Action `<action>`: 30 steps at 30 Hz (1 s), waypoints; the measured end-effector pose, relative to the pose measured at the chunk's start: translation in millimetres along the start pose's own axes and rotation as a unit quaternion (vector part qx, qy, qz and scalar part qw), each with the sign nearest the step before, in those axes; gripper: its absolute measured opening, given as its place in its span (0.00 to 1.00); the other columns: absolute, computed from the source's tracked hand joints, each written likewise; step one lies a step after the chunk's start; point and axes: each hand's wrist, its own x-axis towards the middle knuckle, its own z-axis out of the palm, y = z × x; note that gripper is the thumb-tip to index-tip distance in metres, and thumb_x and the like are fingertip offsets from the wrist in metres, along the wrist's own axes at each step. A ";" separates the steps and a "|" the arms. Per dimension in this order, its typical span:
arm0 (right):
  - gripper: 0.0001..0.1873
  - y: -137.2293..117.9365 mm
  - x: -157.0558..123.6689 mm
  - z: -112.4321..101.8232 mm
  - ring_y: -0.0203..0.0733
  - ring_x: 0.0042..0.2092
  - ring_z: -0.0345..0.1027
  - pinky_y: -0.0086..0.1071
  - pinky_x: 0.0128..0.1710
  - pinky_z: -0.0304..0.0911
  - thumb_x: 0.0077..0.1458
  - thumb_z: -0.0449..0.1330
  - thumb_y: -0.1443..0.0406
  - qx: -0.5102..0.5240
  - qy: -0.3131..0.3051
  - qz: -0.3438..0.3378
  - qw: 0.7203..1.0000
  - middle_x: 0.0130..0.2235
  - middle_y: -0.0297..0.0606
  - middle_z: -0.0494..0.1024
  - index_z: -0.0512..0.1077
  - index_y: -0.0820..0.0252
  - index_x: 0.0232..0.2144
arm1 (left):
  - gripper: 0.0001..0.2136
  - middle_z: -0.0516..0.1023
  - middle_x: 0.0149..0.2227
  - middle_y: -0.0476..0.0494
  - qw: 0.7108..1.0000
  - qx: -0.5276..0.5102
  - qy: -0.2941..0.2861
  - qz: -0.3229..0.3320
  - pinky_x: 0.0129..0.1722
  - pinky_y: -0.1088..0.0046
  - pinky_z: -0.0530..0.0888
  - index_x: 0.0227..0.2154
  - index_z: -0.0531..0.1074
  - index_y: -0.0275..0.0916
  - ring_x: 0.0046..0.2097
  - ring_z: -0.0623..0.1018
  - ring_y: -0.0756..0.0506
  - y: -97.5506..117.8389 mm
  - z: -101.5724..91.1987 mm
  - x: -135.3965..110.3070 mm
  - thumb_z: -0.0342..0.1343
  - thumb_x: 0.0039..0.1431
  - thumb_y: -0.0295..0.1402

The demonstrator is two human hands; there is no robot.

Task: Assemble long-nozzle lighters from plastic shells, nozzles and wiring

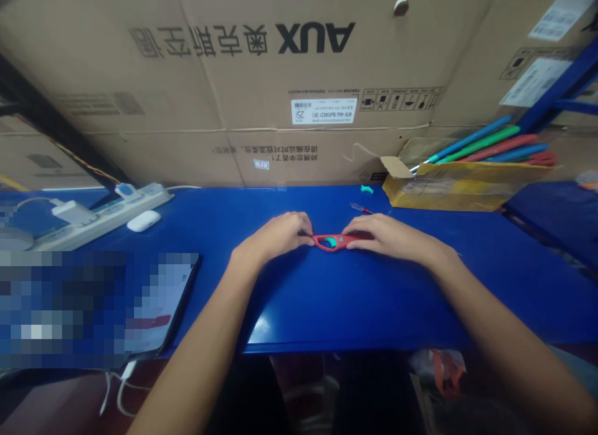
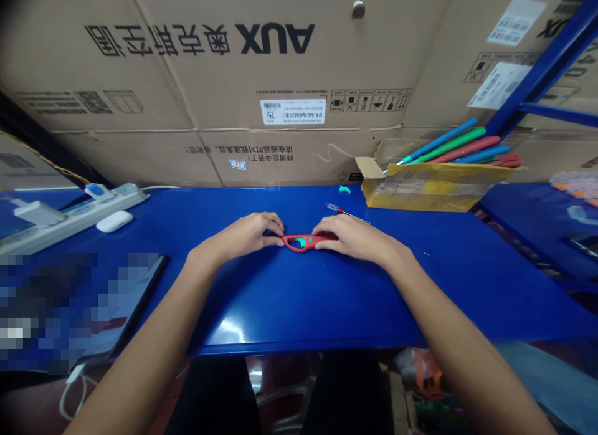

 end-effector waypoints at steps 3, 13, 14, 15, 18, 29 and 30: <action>0.18 -0.7 1.3 0.6 0.46 0.45 0.73 0.37 0.45 0.65 0.67 0.56 0.53 0.011 0.002 -0.002 1.000 0.45 0.42 0.80 0.78 0.56 0.46 | 0.06 0.80 0.46 0.45 1.000 0.004 0.007 -0.010 0.40 0.67 0.74 0.37 0.82 0.42 0.45 0.79 0.43 -1.1 2.6 0.5 0.60 0.62 0.35; 0.10 -2.4 8.1 6.1 0.46 0.41 0.71 0.37 0.41 0.63 0.63 0.61 0.58 0.001 0.024 0.001 1.000 0.42 0.43 0.78 0.76 0.59 0.40 | 0.05 0.80 0.46 0.44 0.999 0.039 0.007 -0.037 0.40 0.66 0.75 0.32 0.81 0.41 0.47 0.79 0.40 15.2 -0.6 1.9 0.60 0.60 0.28; 0.10 -2.6 8.7 5.1 0.46 0.41 0.71 0.37 0.41 0.63 0.62 0.61 0.59 0.004 0.019 0.005 1.000 0.41 0.43 0.78 0.76 0.59 0.40 | 0.05 0.79 0.49 0.43 0.998 0.056 0.006 -0.032 0.42 0.64 0.75 0.32 0.81 0.40 0.50 0.78 0.39 18.2 -1.5 1.6 0.60 0.60 0.28; 0.09 -2.7 8.9 4.0 0.45 0.41 0.71 0.37 0.41 0.63 0.62 0.62 0.59 0.009 0.013 0.009 1.000 0.41 0.42 0.78 0.75 0.59 0.39 | 0.04 0.78 0.52 0.41 0.997 0.076 0.003 -0.028 0.44 0.62 0.75 0.32 0.81 0.38 0.52 0.77 0.37 20.8 -2.0 1.2 0.61 0.60 0.27; 0.07 -4.0 7.9 2.2 0.45 0.41 0.70 0.36 0.41 0.63 0.61 0.61 0.62 0.012 0.002 0.015 1.000 0.42 0.41 0.77 0.73 0.59 0.40 | 0.05 0.73 0.59 0.37 0.994 0.110 0.002 -0.010 0.50 0.58 0.75 0.33 0.80 0.36 0.57 0.73 0.35 23.7 0.3 0.3 0.59 0.61 0.26; 0.08 -7.2 19.3 27.0 0.47 0.38 0.74 0.34 0.27 0.53 0.66 0.51 0.65 -0.253 0.066 0.088 0.961 0.43 0.45 0.78 0.70 0.58 0.42 | 0.14 0.64 0.66 0.31 0.987 0.130 0.092 -0.003 0.59 0.49 0.69 0.51 0.74 0.35 0.63 0.69 0.35 13.6 18.9 5.4 0.46 0.71 0.28; 0.08 -8.5 19.9 26.2 0.46 0.36 0.75 0.34 0.26 0.50 0.68 0.50 0.65 -0.252 0.063 0.102 0.960 0.41 0.44 0.78 0.69 0.57 0.41 | 0.15 0.64 0.66 0.29 0.983 0.150 0.107 -0.001 0.61 0.48 0.67 0.55 0.72 0.34 0.64 0.68 0.35 15.4 21.4 6.9 0.46 0.71 0.28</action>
